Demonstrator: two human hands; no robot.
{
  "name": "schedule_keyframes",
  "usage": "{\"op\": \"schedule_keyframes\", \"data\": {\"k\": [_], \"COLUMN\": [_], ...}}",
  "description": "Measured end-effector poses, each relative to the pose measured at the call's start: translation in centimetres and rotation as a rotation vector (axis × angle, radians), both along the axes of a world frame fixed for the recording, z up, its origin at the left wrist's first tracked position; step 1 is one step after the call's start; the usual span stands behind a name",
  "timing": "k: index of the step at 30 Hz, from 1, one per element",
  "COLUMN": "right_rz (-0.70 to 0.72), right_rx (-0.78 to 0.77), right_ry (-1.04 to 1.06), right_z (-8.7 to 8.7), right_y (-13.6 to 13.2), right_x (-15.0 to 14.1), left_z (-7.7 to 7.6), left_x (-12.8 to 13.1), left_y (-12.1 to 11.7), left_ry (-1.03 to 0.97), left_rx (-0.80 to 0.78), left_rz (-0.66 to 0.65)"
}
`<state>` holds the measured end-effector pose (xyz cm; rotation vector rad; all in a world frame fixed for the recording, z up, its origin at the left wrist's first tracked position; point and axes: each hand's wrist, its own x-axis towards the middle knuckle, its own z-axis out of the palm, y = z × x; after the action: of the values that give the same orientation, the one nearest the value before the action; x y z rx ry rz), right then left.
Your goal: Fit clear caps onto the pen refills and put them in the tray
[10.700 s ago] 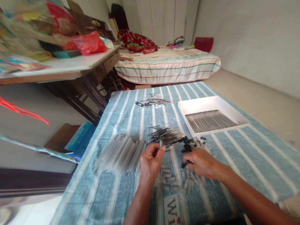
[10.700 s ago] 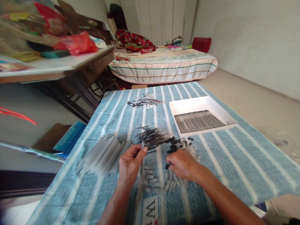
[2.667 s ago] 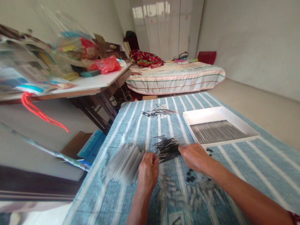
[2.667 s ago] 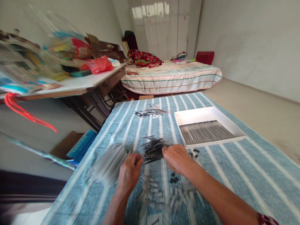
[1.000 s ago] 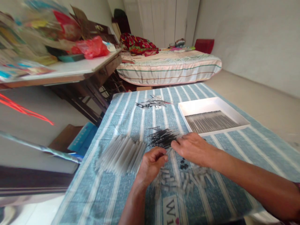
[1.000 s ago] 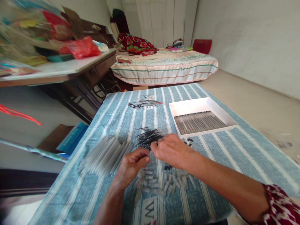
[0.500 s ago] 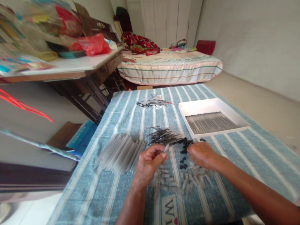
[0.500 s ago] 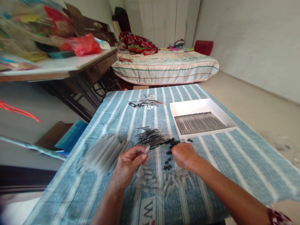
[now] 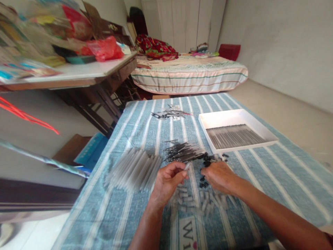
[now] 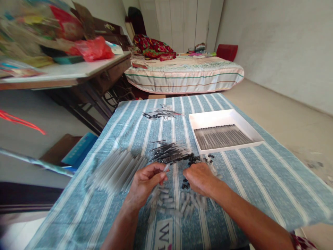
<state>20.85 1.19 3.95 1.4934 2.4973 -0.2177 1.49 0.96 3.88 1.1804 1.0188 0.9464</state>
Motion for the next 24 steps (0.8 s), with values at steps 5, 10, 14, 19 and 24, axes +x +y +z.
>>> {"op": "schedule_keyframes", "data": {"k": [5, 10, 14, 19, 24], "right_rz": [-0.003, -0.186, -0.379, -0.410, -0.351], "right_rx": [0.005, -0.160, -0.345, -0.332, -0.319], "right_ry": [0.137, 0.777, 1.221, 1.356, 1.338], "right_z": [-0.7, -0.3, 0.5, 1.0, 1.1], "right_y": [0.1, -0.1, -0.3, -0.1, 0.1], "right_x": [0.2, 0.8, 0.8, 0.7, 0.6], "left_z": [-0.1, -0.3, -0.2, -0.1, -0.1], "left_x": [0.0, 0.0, 0.0, 0.0, 0.1], "left_y": [0.0, -0.1, -0.2, -0.2, -0.2], "left_ry": [0.012, 0.023, 0.020, 0.057, 0.092], "left_rx": [0.003, -0.021, -0.037, -0.011, 0.018], "left_rz": [-0.013, -0.047, -0.087, -0.153, -0.191]}}
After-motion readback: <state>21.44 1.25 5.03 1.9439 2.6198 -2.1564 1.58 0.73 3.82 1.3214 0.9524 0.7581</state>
